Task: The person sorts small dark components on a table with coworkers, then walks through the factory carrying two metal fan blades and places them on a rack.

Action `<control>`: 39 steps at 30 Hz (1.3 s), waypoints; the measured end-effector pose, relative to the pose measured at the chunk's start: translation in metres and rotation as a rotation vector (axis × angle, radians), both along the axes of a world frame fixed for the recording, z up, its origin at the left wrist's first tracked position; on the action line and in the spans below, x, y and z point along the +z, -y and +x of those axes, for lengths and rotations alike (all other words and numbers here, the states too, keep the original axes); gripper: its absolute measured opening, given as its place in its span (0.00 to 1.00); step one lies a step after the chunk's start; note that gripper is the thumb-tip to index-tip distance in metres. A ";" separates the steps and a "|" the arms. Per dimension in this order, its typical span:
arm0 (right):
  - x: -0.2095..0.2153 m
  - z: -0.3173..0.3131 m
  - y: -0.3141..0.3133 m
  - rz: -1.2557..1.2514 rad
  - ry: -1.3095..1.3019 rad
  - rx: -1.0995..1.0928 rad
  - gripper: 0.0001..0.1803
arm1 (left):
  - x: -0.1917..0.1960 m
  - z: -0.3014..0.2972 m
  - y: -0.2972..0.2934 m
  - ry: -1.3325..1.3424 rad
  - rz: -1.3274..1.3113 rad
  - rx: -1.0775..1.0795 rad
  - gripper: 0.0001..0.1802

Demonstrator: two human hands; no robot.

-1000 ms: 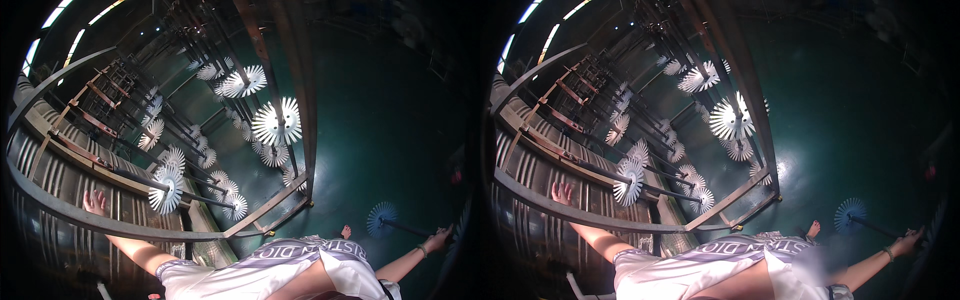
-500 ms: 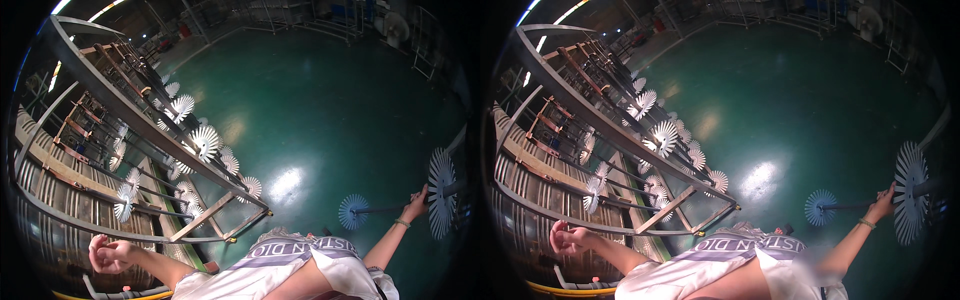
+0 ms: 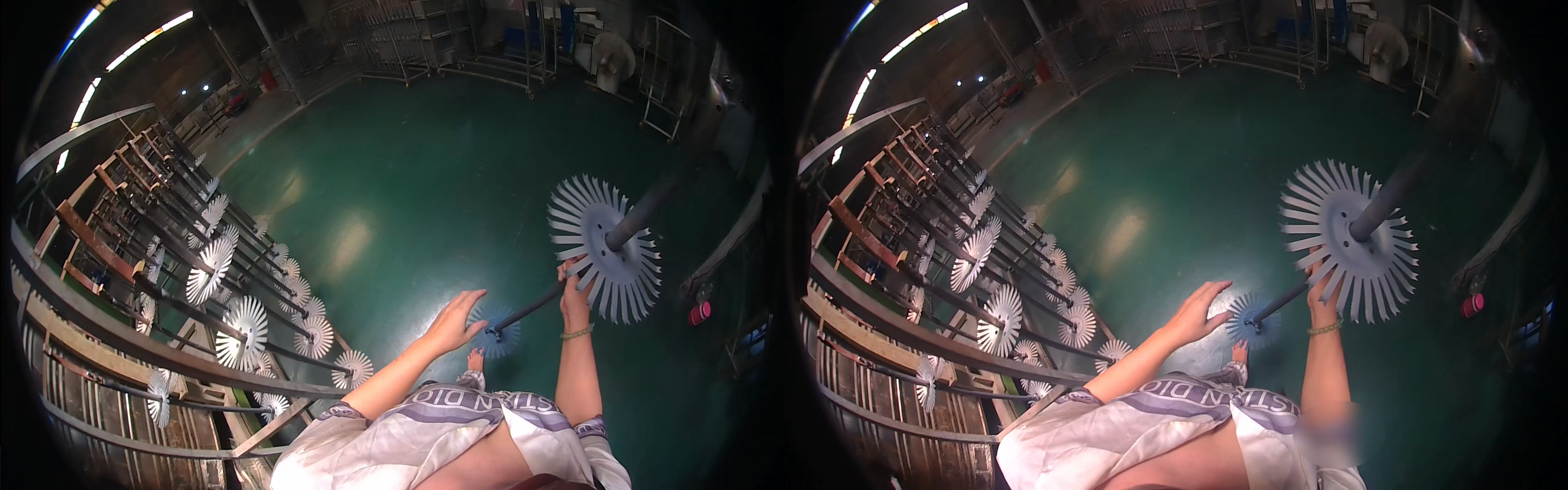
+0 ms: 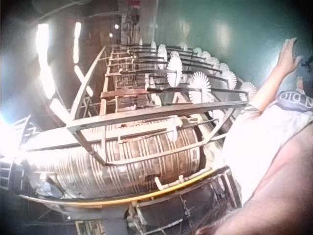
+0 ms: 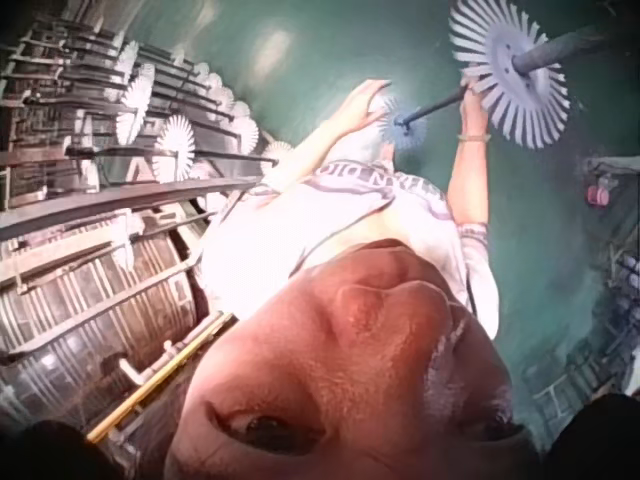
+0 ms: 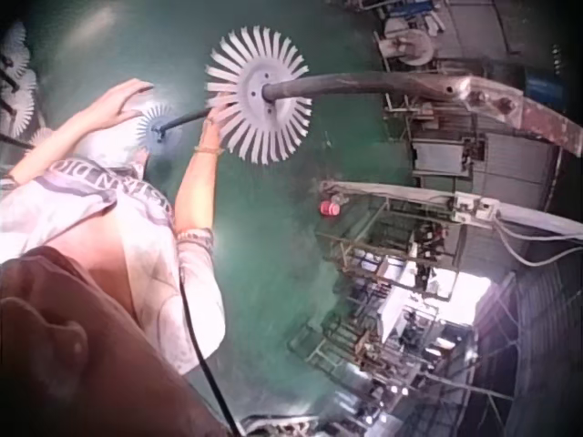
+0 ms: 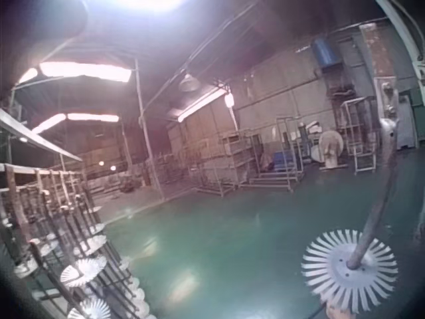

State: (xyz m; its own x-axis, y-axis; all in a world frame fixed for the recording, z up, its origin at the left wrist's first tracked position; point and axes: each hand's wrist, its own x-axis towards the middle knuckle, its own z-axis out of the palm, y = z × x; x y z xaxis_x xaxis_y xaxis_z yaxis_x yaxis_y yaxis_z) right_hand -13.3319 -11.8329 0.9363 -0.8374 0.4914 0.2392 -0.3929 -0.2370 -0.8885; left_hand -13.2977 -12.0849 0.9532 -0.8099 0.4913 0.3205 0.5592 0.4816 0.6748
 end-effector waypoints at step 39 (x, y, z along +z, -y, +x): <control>-0.315 -0.676 -0.160 0.746 1.340 0.593 0.23 | -0.122 -0.485 0.132 0.204 0.116 1.905 0.18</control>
State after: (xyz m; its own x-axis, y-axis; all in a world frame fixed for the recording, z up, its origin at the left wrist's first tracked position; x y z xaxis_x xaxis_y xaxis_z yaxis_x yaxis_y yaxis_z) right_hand -14.0075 -11.6732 0.6216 -0.6473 0.1614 -0.7449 0.6876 0.5452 -0.4794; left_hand -13.7826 -12.2170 0.8316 -0.1959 -0.9724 0.1266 -0.6546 0.2258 0.7215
